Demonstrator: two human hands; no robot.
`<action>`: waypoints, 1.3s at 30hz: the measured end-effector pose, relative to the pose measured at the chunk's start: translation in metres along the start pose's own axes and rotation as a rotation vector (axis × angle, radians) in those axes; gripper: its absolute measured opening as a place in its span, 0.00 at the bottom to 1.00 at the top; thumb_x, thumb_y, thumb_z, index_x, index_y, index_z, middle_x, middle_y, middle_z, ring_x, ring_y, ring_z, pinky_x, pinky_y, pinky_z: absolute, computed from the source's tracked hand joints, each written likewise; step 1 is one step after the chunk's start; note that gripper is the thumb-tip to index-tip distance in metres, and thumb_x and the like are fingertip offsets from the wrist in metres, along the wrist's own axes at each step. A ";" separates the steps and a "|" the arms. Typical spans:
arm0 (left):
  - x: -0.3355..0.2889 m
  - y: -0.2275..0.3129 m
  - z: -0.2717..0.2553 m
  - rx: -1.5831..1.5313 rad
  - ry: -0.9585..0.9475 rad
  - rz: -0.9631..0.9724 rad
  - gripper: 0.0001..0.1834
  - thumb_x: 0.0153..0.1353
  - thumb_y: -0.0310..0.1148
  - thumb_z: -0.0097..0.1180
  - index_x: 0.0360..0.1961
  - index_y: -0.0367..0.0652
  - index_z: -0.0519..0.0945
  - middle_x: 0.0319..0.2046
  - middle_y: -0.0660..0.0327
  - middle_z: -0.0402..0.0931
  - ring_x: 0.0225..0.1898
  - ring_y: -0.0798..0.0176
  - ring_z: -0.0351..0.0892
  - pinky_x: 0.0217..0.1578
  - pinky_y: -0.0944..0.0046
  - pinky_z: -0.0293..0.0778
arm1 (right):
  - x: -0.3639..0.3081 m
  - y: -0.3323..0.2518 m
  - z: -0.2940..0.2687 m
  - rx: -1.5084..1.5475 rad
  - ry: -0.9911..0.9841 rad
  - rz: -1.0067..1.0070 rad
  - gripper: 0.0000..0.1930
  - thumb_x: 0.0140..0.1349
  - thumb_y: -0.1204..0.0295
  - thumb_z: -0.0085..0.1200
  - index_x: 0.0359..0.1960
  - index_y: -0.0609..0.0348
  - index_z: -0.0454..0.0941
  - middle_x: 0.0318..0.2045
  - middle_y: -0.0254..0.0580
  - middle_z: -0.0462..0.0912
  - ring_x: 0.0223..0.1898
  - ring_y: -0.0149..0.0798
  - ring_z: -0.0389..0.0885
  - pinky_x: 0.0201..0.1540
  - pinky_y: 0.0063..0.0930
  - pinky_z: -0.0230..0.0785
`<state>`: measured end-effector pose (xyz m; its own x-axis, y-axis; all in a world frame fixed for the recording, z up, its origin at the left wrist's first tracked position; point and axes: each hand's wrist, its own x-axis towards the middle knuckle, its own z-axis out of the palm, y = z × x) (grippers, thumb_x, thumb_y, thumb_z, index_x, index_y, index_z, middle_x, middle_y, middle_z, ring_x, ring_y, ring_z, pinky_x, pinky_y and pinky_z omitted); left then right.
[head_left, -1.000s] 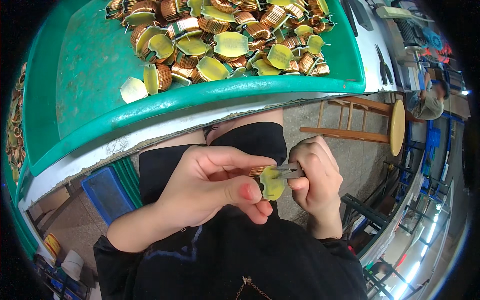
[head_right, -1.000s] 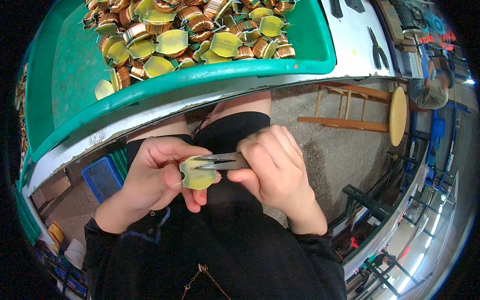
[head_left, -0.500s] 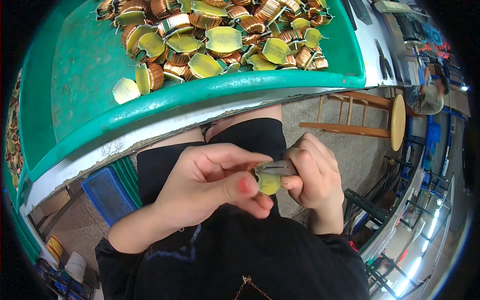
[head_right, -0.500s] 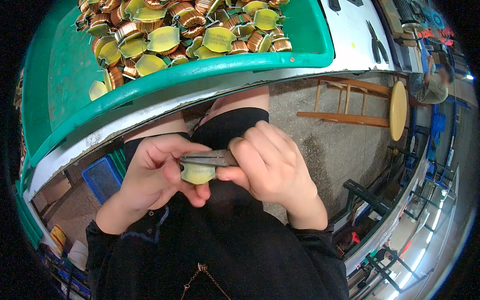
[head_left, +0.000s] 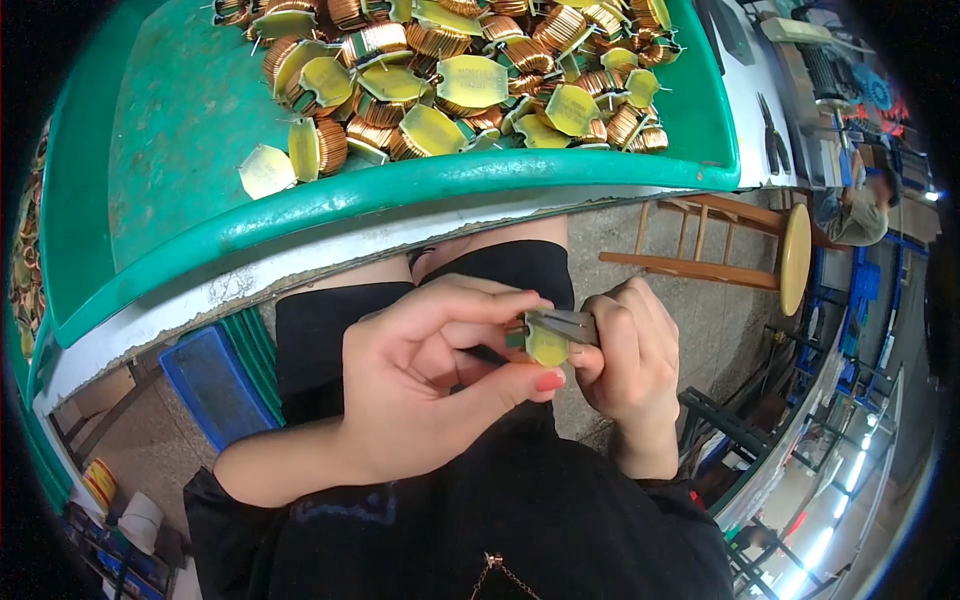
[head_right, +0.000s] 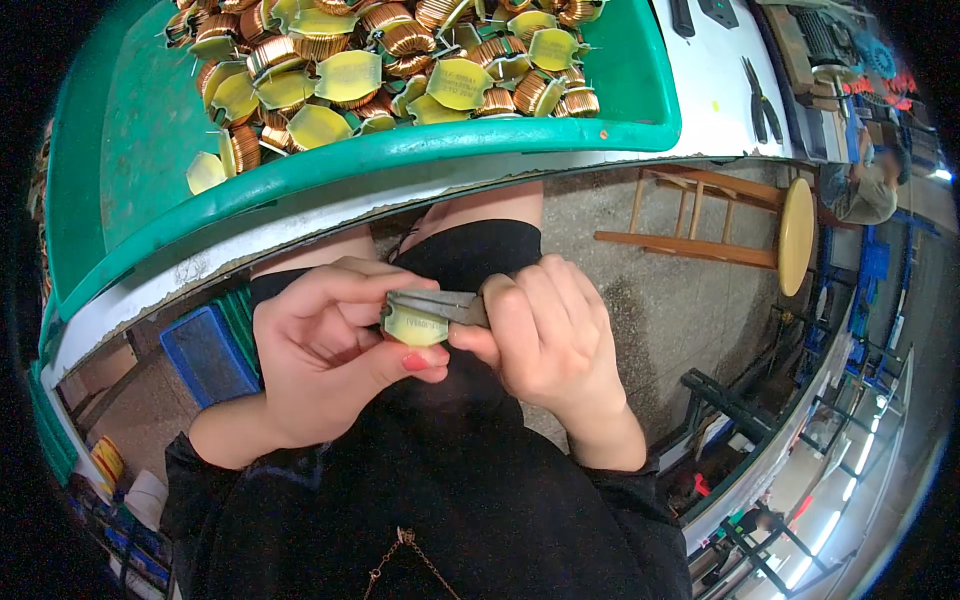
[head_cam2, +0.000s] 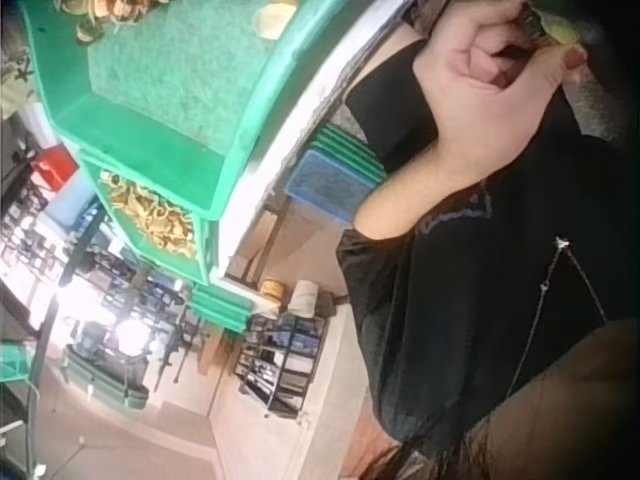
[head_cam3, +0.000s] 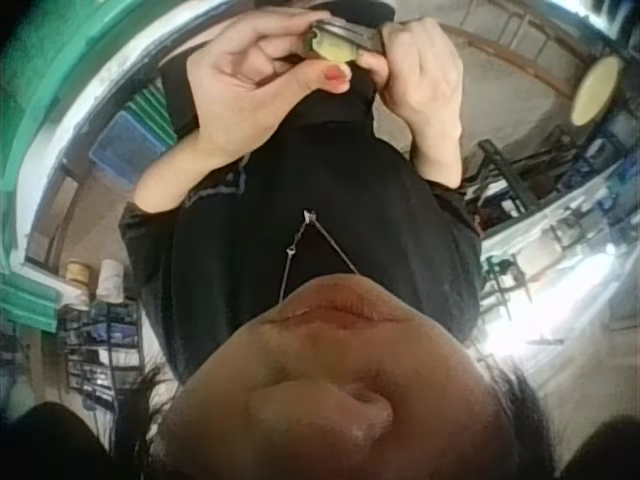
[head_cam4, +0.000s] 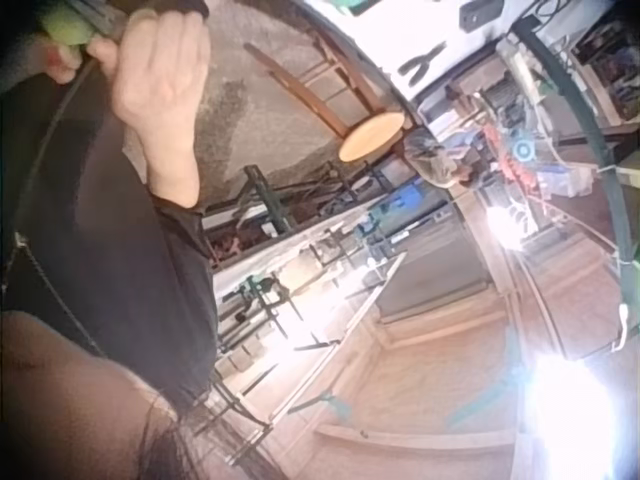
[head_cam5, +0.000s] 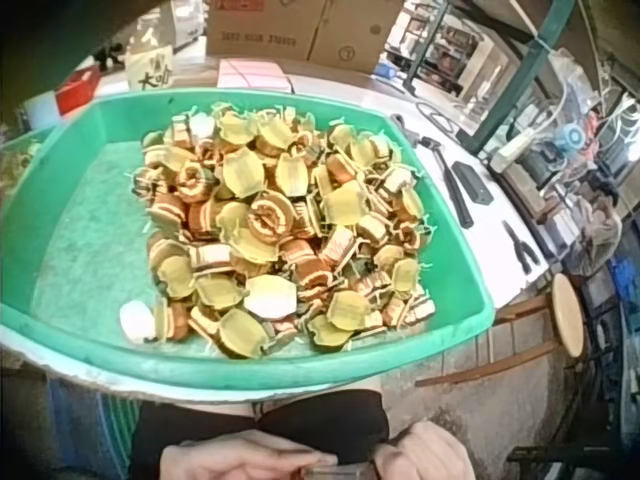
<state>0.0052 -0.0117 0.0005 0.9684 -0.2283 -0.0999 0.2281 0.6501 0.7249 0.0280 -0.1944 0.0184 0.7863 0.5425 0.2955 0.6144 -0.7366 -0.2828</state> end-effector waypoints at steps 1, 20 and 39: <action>0.002 0.001 -0.002 0.019 -0.020 -0.002 0.24 0.46 0.11 0.60 0.47 0.31 0.71 0.46 0.49 0.71 0.39 0.60 0.78 0.35 0.74 0.77 | 0.000 -0.001 0.000 0.021 -0.004 0.029 0.17 0.59 0.58 0.51 0.28 0.62 0.71 0.21 0.39 0.66 0.21 0.38 0.63 0.25 0.28 0.62; 0.006 0.006 -0.007 0.003 -0.104 0.034 0.24 0.45 0.10 0.60 0.46 0.32 0.72 0.47 0.48 0.70 0.44 0.60 0.75 0.45 0.66 0.78 | -0.012 -0.005 0.001 0.214 0.043 0.133 0.20 0.60 0.53 0.48 0.28 0.61 0.72 0.27 0.41 0.74 0.28 0.41 0.69 0.36 0.30 0.64; 0.007 0.004 -0.012 0.242 -0.253 0.125 0.29 0.40 0.08 0.62 0.47 0.32 0.69 0.47 0.44 0.69 0.44 0.55 0.75 0.42 0.62 0.79 | -0.011 -0.010 -0.007 0.095 0.006 0.056 0.21 0.61 0.53 0.47 0.25 0.61 0.71 0.23 0.40 0.70 0.22 0.39 0.64 0.27 0.31 0.62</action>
<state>0.0144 -0.0016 -0.0057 0.9250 -0.3493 0.1497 0.0495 0.5012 0.8639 0.0127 -0.1963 0.0238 0.8195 0.4989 0.2820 0.5729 -0.7240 -0.3842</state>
